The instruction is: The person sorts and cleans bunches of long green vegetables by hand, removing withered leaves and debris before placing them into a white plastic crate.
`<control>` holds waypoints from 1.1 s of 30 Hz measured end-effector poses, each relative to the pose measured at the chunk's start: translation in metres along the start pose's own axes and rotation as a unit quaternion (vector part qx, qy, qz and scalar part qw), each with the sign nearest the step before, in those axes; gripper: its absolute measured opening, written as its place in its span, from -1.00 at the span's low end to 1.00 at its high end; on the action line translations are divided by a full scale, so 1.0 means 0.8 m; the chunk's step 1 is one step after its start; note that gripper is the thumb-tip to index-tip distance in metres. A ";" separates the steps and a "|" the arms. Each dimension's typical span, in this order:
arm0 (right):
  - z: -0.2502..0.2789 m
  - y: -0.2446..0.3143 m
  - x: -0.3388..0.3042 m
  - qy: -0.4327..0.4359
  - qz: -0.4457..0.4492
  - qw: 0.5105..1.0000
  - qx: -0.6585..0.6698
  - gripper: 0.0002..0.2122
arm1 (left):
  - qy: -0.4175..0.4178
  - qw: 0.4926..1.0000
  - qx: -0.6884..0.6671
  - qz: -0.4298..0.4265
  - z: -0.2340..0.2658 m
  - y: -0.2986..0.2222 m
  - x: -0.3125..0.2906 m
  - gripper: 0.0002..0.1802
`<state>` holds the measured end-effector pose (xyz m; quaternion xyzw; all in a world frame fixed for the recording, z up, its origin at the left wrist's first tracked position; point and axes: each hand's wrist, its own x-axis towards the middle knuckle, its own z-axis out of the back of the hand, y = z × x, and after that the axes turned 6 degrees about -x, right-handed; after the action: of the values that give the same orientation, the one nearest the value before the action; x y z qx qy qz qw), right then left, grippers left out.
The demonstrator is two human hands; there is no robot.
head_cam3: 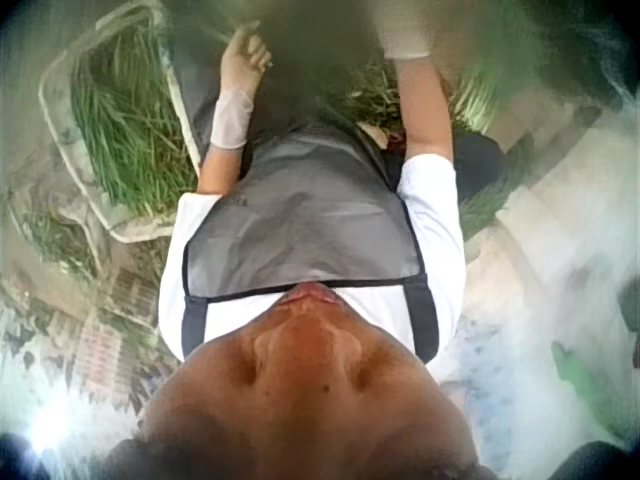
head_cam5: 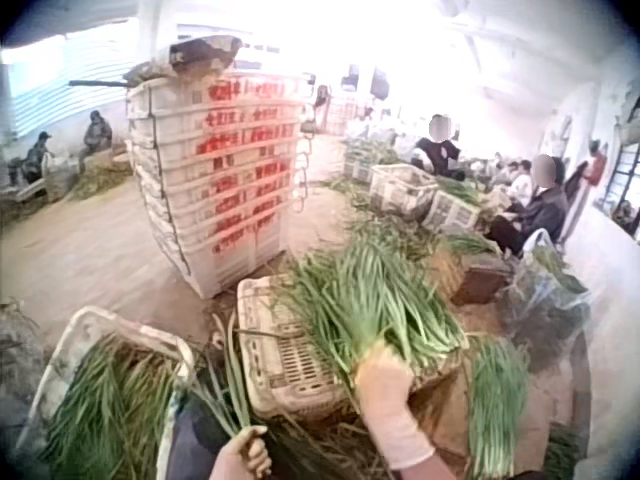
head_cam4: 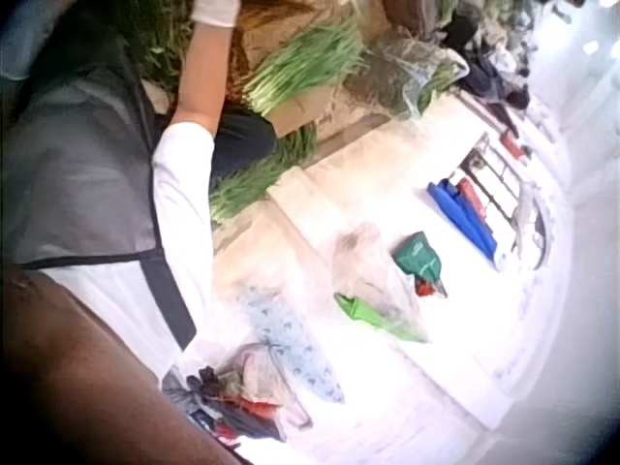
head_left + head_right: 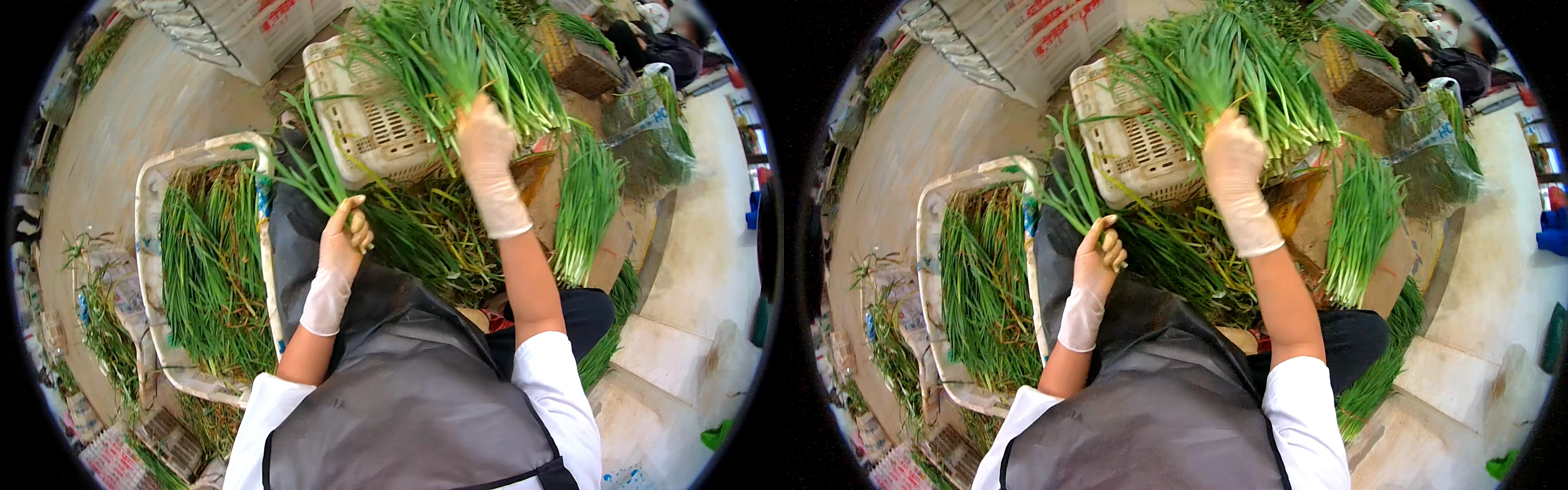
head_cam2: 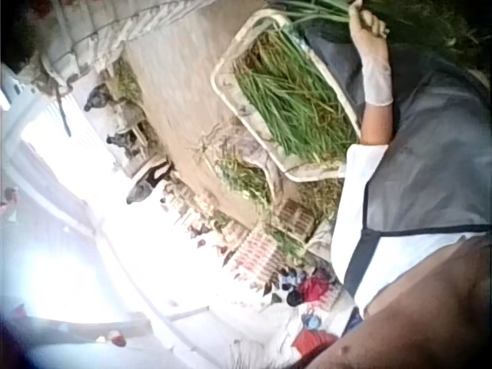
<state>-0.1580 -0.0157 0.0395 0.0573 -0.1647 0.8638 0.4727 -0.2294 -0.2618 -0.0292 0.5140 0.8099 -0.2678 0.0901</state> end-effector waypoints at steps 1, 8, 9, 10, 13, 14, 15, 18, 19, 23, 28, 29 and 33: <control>-0.002 0.024 -0.018 0.029 0.023 0.999 -0.027 -0.69 | -0.008 1.000 0.000 0.007 0.000 0.003 0.004 -0.71; -0.084 0.084 -0.063 0.102 0.071 0.991 0.057 -0.62 | -0.008 1.000 -0.006 0.021 0.017 0.013 0.003 -0.72; -0.074 0.081 -0.065 0.107 0.068 0.989 0.075 -0.57 | -0.020 1.000 0.000 0.017 0.019 0.010 -0.001 -0.73; -0.064 0.075 -0.069 0.054 0.059 0.994 0.072 -0.62 | -0.027 0.999 0.008 0.016 0.018 0.011 -0.003 -0.73; -0.064 0.060 -0.061 0.052 0.076 0.990 0.110 -0.71 | -0.015 1.000 0.007 0.015 0.013 0.010 -0.001 -0.73; -0.058 0.060 -0.064 0.030 0.067 0.987 0.145 -0.73 | -0.007 1.000 0.001 0.014 0.013 0.009 0.000 -0.74; -0.050 0.058 -0.068 0.008 0.058 0.982 0.182 -0.75 | -0.017 1.000 0.004 0.012 0.012 0.009 -0.004 -0.74; -0.040 0.064 -0.077 -0.005 0.070 0.980 0.186 -0.73 | -0.013 1.000 0.013 0.008 0.008 0.010 -0.003 -0.75; -0.063 0.066 -0.079 -0.001 0.090 0.986 0.140 -0.71 | -0.016 1.000 0.009 0.015 0.004 0.013 -0.001 -0.75; -0.040 0.069 -0.079 0.117 0.062 0.958 0.254 -0.69 | -0.028 1.000 -0.001 0.013 0.014 0.007 -0.006 -0.75; -0.033 0.021 -0.071 0.178 0.003 0.929 0.325 -0.66 | -0.043 0.998 -0.037 0.013 0.014 0.000 -0.006 -0.78; -0.006 0.016 -0.073 0.254 -0.032 0.836 0.485 -0.64 | -0.027 0.998 -0.056 0.006 0.014 -0.003 -0.008 -0.80; 0.014 -0.010 -0.091 0.222 -0.080 0.819 0.523 -0.73 | -0.011 0.999 -0.029 0.016 -0.004 -0.002 -0.011 -0.78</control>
<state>-0.1122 -0.0736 0.0332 0.1154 0.4268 0.7682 0.4630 -0.2263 -0.2673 -0.0225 0.5208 0.8083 -0.2479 0.1181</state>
